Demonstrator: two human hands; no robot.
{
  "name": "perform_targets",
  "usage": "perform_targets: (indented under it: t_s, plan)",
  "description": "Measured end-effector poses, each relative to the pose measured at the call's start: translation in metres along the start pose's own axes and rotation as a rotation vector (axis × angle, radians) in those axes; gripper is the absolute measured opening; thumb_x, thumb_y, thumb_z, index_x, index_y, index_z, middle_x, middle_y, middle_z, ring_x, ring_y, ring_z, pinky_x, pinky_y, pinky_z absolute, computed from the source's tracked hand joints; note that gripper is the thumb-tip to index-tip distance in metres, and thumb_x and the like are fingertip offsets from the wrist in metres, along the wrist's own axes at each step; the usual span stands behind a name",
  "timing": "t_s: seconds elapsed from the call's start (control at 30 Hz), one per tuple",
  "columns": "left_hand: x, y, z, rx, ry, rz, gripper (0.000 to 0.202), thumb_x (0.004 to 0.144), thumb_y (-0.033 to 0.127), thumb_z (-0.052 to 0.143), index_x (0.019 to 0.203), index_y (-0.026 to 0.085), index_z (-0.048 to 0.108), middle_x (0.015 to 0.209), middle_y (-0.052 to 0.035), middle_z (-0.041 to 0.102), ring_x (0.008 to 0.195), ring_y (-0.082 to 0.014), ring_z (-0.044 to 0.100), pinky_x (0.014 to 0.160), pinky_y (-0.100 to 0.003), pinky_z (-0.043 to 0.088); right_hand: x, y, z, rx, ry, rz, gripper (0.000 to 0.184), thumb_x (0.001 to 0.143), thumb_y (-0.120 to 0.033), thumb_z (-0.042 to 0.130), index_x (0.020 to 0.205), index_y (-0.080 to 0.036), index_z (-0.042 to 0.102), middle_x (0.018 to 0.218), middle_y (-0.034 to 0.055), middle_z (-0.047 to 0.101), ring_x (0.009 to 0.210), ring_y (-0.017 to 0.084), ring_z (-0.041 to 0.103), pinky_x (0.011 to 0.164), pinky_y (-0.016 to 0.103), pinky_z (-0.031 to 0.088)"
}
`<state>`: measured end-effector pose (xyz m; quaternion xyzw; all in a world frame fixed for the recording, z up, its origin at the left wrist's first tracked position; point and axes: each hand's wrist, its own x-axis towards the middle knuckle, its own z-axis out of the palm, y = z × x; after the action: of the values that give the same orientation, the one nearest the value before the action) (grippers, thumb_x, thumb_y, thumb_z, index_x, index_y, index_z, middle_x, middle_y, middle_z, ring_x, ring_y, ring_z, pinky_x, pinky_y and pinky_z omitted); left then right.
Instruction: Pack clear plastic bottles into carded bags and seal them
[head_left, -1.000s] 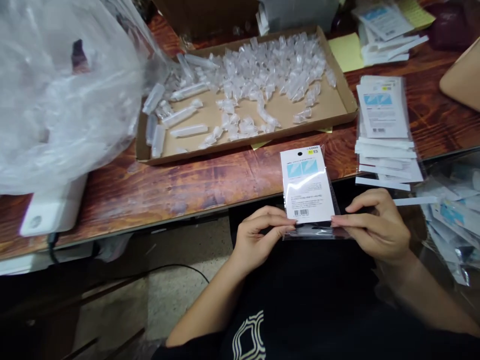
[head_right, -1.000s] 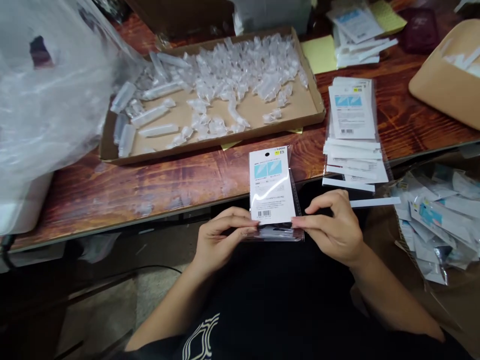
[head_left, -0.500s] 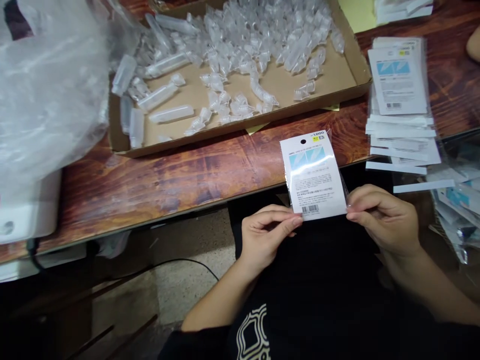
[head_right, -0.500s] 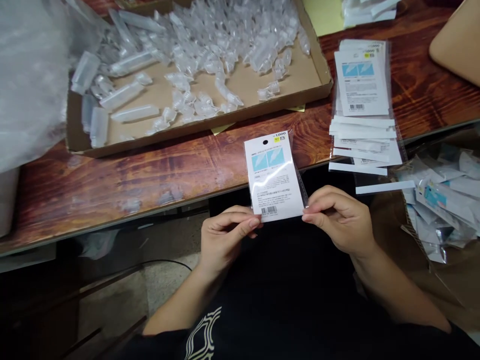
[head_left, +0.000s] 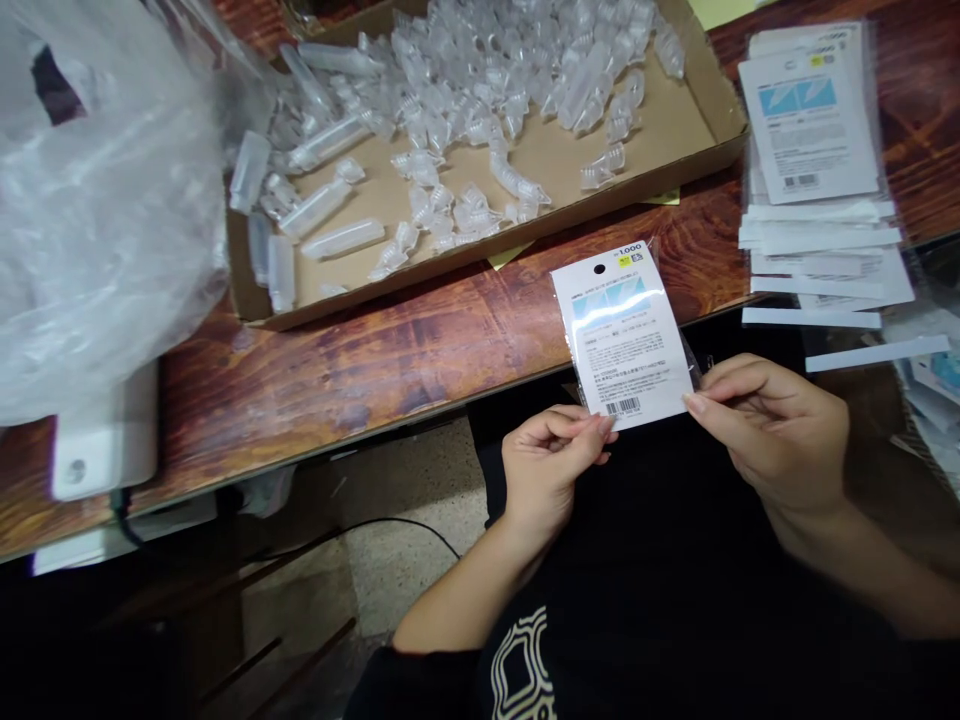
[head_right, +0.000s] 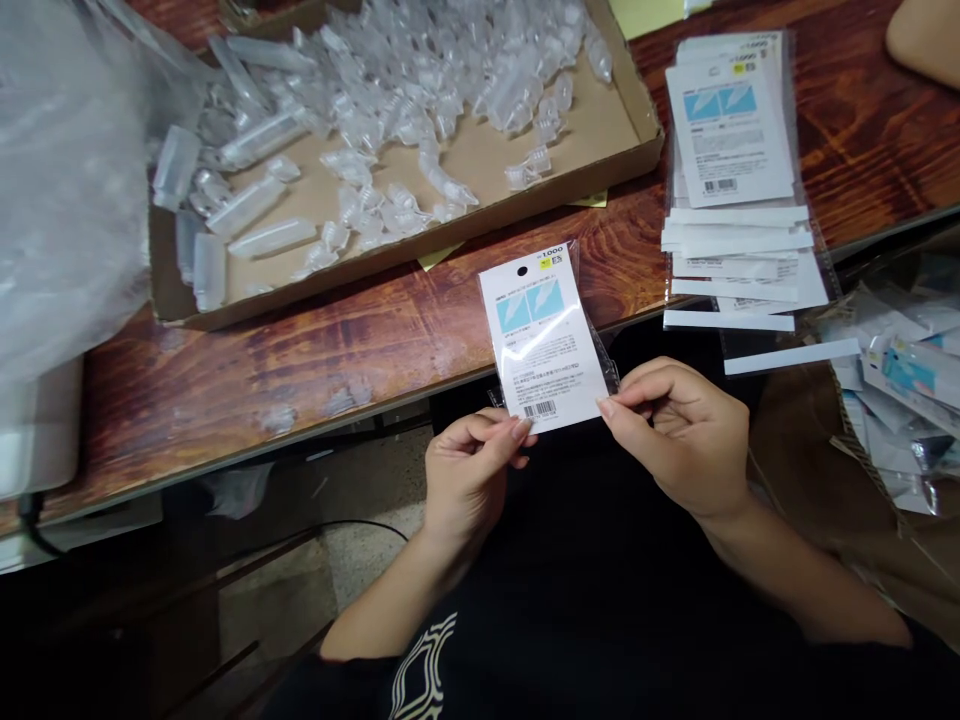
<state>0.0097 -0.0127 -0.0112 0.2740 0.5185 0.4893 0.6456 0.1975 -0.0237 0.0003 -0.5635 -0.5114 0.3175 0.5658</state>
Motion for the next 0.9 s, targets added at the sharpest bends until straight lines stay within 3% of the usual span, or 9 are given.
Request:
perform_targets:
  t_s: [0.33,0.4,0.47,0.57,0.63,0.73,0.9]
  plan:
    - [0.004,-0.001,0.005,-0.023,-0.013,0.004,0.043,0.059,0.037,0.098,0.056,0.016,0.061,0.066,-0.001,0.071,0.057,-0.0109,0.07,0.049,-0.019,0.058,0.0,0.005,0.007,-0.105,0.007,-0.005,0.019,0.084,-0.014,0.072,0.077,-0.025,0.058,0.073,-0.0006,0.062,0.063,0.014,0.059,0.053,0.03,0.046]
    - [0.005,0.0,0.005,0.0,-0.012,-0.003,0.046,0.058,0.039,0.098,0.056,0.016,0.059,0.066,-0.0011,0.071,0.057,-0.0113,0.07,0.05,-0.02,0.058,0.0,0.003,0.005,-0.174,0.051,-0.111,0.02,0.084,-0.015,0.07,0.083,-0.027,0.054,0.077,0.0005,0.058,0.066,0.017,0.057,0.055,0.034,0.044]
    - [0.005,0.001,0.005,0.014,-0.025,-0.001,0.048,0.059,0.041,0.098,0.056,0.016,0.057,0.065,-0.0009,0.07,0.057,-0.0112,0.069,0.05,-0.02,0.058,0.0,-0.001,0.004,-0.353,0.07,-0.339,0.021,0.082,-0.018,0.071,0.091,-0.028,0.054,0.082,0.0027,0.06,0.071,0.02,0.058,0.061,0.039,0.044]
    - [0.005,0.003,0.006,0.007,-0.063,0.008,0.05,0.06,0.042,0.098,0.055,0.015,0.056,0.065,-0.0006,0.069,0.056,-0.0098,0.068,0.051,-0.019,0.057,-0.002,-0.005,0.005,-0.684,-0.079,-0.74,0.024,0.08,-0.023,0.074,0.101,-0.028,0.063,0.092,0.0042,0.072,0.078,0.024,0.066,0.069,0.043,0.042]
    - [0.005,0.005,0.007,-0.018,-0.076,0.008,0.05,0.059,0.042,0.098,0.055,0.015,0.056,0.065,-0.0007,0.07,0.055,-0.0092,0.067,0.051,-0.019,0.058,-0.004,-0.003,0.008,-0.793,-0.192,-0.889,0.028,0.083,-0.021,0.074,0.11,-0.027,0.067,0.106,0.0031,0.079,0.091,0.024,0.073,0.074,0.043,0.042]
    - [0.005,0.006,0.009,-0.064,-0.076,-0.024,0.048,0.06,0.039,0.098,0.055,0.015,0.058,0.066,-0.0012,0.071,0.056,-0.0101,0.069,0.05,-0.019,0.059,-0.004,0.008,0.013,-0.854,-0.174,-0.949,0.036,0.087,-0.014,0.071,0.121,-0.027,0.068,0.126,0.0015,0.077,0.108,0.024,0.075,0.081,0.041,0.041]
    - [0.005,0.007,0.013,-0.123,-0.153,-0.108,0.043,0.063,0.035,0.097,0.059,0.015,0.06,0.066,-0.0013,0.071,0.056,-0.0108,0.07,0.047,-0.016,0.057,0.004,0.016,0.011,-0.929,-0.018,-0.927,0.046,0.088,-0.01,0.067,0.13,-0.029,0.067,0.124,0.0009,0.078,0.105,0.025,0.077,0.084,0.043,0.037]
